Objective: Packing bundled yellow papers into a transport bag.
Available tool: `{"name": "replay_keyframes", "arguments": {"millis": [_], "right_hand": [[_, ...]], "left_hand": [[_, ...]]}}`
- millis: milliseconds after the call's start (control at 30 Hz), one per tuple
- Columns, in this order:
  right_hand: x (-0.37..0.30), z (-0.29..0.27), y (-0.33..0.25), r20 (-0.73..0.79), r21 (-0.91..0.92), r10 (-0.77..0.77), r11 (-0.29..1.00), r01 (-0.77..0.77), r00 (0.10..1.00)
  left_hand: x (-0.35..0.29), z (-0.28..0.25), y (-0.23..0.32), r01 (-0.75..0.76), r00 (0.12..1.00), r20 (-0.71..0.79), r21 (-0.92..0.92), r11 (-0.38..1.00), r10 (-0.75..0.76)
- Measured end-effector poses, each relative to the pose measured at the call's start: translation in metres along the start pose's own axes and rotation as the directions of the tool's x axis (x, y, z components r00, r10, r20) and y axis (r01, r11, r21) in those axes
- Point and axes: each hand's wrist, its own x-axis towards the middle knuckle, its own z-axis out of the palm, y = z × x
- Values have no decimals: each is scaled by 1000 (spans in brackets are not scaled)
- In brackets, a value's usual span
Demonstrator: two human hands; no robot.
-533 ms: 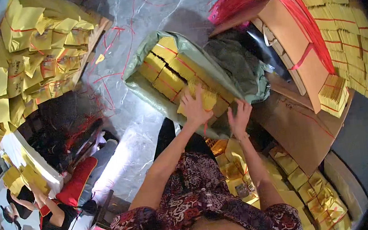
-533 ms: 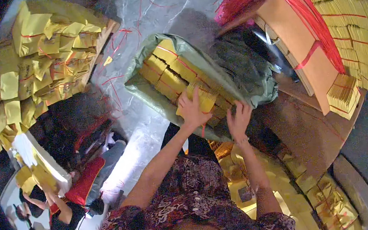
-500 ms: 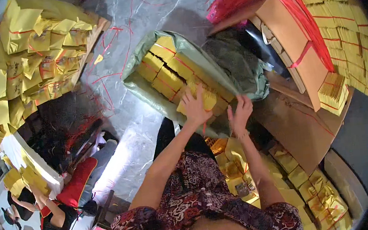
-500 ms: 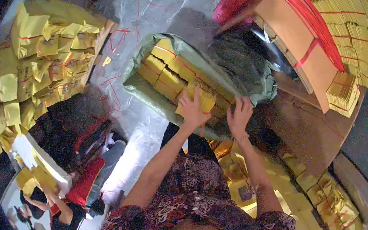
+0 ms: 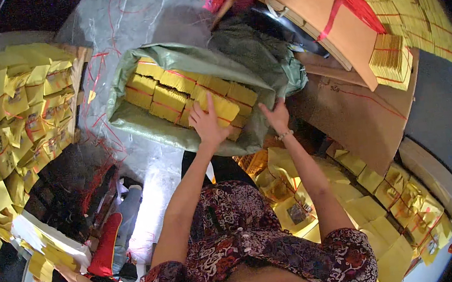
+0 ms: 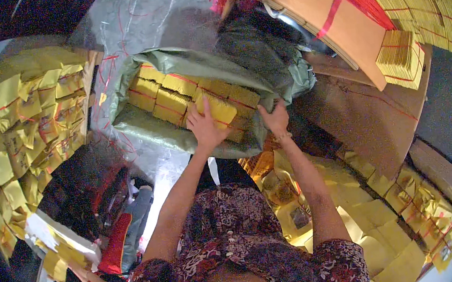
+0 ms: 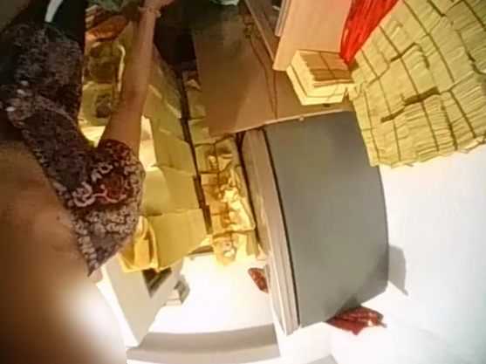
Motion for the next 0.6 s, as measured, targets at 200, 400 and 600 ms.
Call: {"name": "replay_keyframes", "arguments": {"millis": [200,400,600], "right_hand": [[-7,-6,40,-8,99,-3,995,4,1000],[-5,-22,4,-78,53,-141,988,146,987],[7,-24,3,-157,110,-223,964,241,962]], "left_hand": [[-4,-2,63,-49,995,-87,-122,991,39],[0,36,89,-31,994,-107,-158,987,14],[-4,34,111,3,984,-169,-256,967,-48]]}}
